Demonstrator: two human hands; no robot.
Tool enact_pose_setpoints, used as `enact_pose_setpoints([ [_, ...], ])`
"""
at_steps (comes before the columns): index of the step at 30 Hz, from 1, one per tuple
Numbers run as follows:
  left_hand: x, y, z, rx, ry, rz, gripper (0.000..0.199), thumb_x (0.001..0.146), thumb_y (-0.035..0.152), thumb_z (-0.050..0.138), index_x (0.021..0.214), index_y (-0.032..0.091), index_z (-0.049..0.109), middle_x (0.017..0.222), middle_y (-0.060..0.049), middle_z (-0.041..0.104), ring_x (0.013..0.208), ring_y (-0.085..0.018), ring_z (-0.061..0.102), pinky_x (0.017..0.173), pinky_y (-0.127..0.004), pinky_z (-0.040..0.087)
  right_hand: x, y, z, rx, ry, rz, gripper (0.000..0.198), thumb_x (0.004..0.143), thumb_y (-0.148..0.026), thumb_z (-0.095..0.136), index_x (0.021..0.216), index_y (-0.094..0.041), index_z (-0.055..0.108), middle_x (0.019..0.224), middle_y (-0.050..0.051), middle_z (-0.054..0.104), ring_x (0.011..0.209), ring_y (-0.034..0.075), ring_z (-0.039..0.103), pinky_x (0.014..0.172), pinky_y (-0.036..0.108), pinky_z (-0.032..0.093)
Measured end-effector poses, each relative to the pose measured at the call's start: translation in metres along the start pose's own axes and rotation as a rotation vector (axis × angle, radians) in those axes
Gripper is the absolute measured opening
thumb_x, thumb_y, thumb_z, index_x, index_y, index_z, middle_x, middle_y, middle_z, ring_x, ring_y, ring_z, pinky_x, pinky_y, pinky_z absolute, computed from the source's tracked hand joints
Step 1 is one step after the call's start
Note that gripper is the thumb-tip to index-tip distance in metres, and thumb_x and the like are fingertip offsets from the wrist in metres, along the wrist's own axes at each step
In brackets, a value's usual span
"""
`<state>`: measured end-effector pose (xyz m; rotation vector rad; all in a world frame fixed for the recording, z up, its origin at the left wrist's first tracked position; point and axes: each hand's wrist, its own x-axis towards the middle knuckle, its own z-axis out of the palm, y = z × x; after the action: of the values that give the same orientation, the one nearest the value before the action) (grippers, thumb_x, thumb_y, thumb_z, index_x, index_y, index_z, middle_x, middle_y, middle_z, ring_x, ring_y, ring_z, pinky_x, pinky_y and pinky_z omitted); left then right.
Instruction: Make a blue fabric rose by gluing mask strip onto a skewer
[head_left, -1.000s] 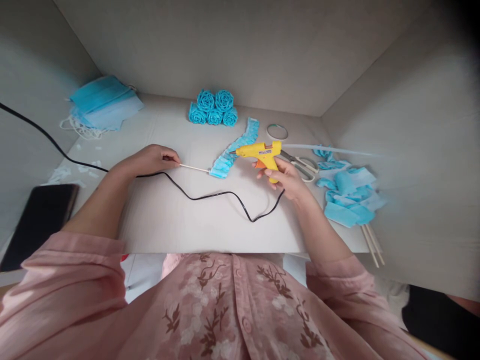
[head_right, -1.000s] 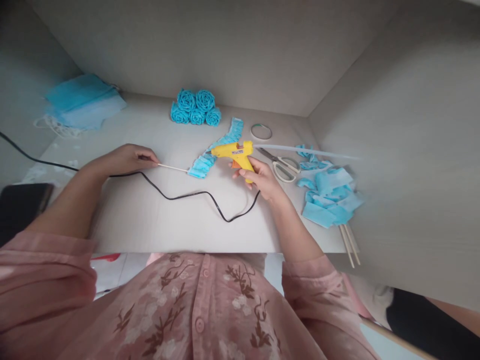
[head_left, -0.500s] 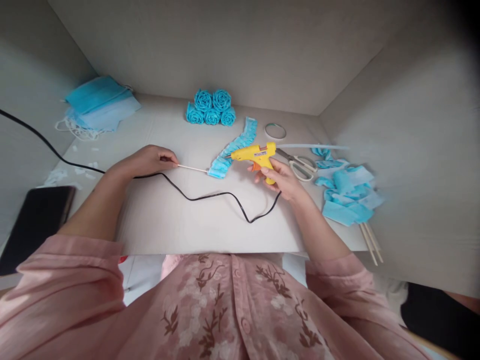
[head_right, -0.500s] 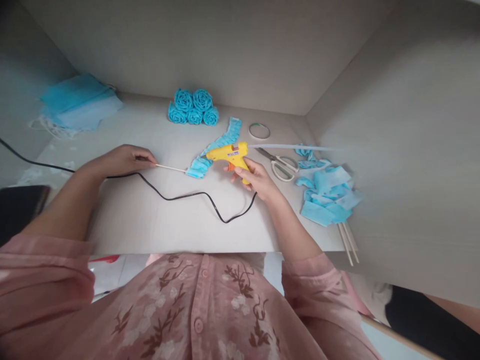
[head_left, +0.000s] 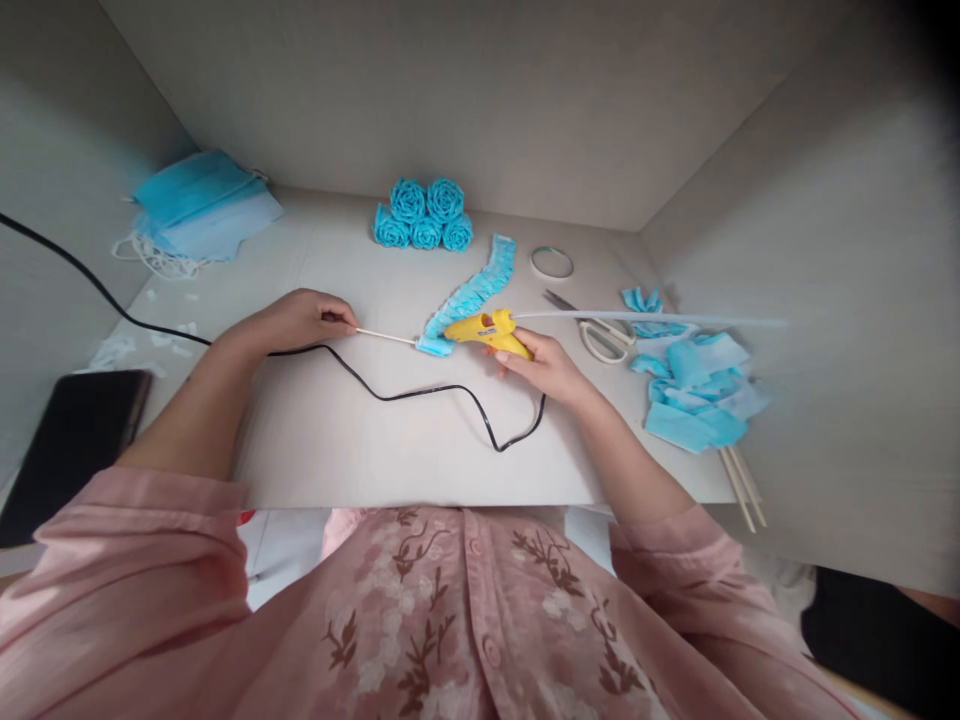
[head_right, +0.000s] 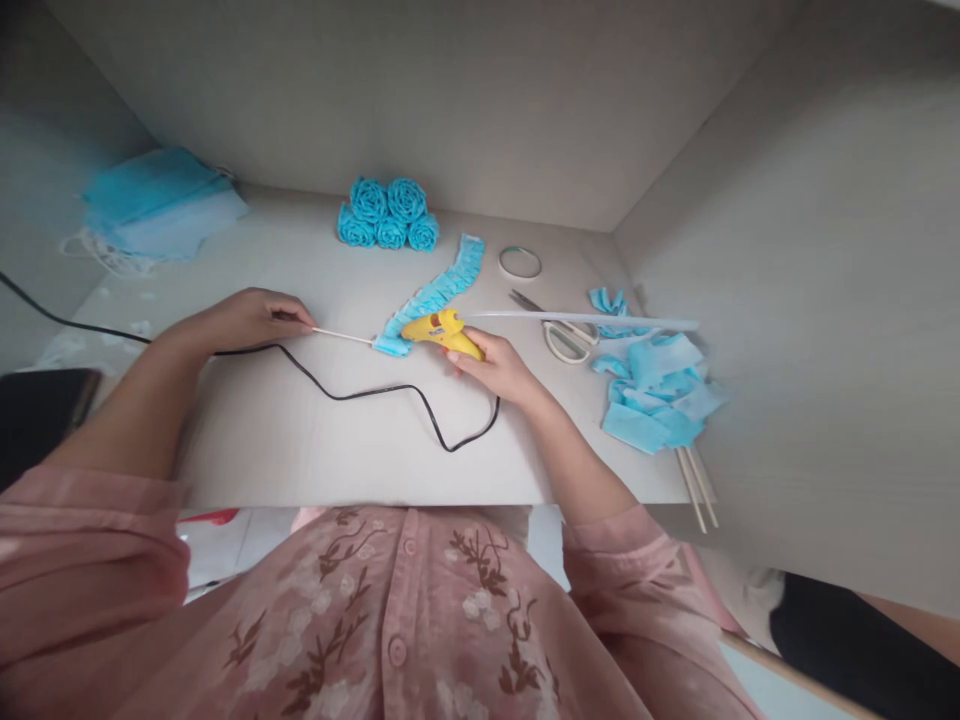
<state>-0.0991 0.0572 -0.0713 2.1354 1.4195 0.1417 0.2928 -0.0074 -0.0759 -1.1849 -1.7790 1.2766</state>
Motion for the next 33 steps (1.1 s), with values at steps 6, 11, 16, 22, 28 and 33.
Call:
enact_pose_setpoints([
  [6,0.0,-0.002,0.001,0.002,0.004,0.0,0.045,0.08,0.055,0.053,0.097,0.02,0.077,0.089,-0.001,0.075,0.084,-0.02,0.063,0.07,-0.024,0.044,-0.005,-0.003,-0.009,0.055,0.068,0.06,0.049,0.08,-0.06,0.073,0.105,-0.019,0.07,0.108,0.009,0.075,0.064,0.015,0.061,0.042,0.024,0.032],
  [11,0.0,-0.002,0.001,0.013,-0.005,0.001,0.047,0.08,0.057,0.052,0.097,0.02,0.077,0.089,-0.002,0.075,0.083,-0.02,0.063,0.069,-0.024,0.043,-0.001,-0.001,0.0,0.002,0.001,0.025,0.046,0.08,-0.056,0.074,0.106,-0.018,0.072,0.099,0.007,0.075,0.07,0.017,0.065,0.053,0.026,0.044],
  [16,-0.001,0.001,0.0,0.007,-0.008,-0.015,0.046,0.08,0.055,0.052,0.097,0.019,0.077,0.09,-0.002,0.075,0.084,-0.021,0.063,0.07,-0.024,0.044,-0.003,0.0,-0.01,-0.027,0.01,0.009,0.041,0.08,-0.052,0.075,0.102,-0.017,0.073,0.099,0.007,0.076,0.067,0.016,0.064,0.057,0.028,0.048],
  [22,0.0,0.0,0.0,0.018,-0.011,-0.014,0.046,0.081,0.055,0.053,0.1,0.021,0.078,0.09,-0.002,0.075,0.083,-0.02,0.062,0.07,-0.024,0.044,-0.005,0.0,-0.011,0.04,0.053,0.047,0.049,0.08,-0.057,0.073,0.108,-0.018,0.071,0.103,0.009,0.076,0.061,0.014,0.059,0.04,0.024,0.032],
  [28,-0.001,0.0,0.0,0.023,0.003,-0.008,0.045,0.081,0.053,0.053,0.099,0.019,0.076,0.091,-0.002,0.075,0.082,-0.019,0.063,0.069,-0.024,0.044,-0.001,0.0,-0.002,-0.038,-0.022,0.043,0.048,0.08,-0.056,0.073,0.108,-0.017,0.071,0.099,0.007,0.076,0.062,0.014,0.059,0.048,0.025,0.038],
  [33,-0.001,0.0,0.003,-0.001,0.065,0.03,0.048,0.082,0.054,0.053,0.106,0.019,0.074,0.092,-0.003,0.074,0.08,-0.018,0.062,0.071,-0.024,0.044,-0.001,0.001,-0.005,-0.041,-0.052,0.034,0.052,0.082,-0.058,0.07,0.109,-0.014,0.069,0.082,0.004,0.072,0.06,0.014,0.058,0.048,0.025,0.036],
])
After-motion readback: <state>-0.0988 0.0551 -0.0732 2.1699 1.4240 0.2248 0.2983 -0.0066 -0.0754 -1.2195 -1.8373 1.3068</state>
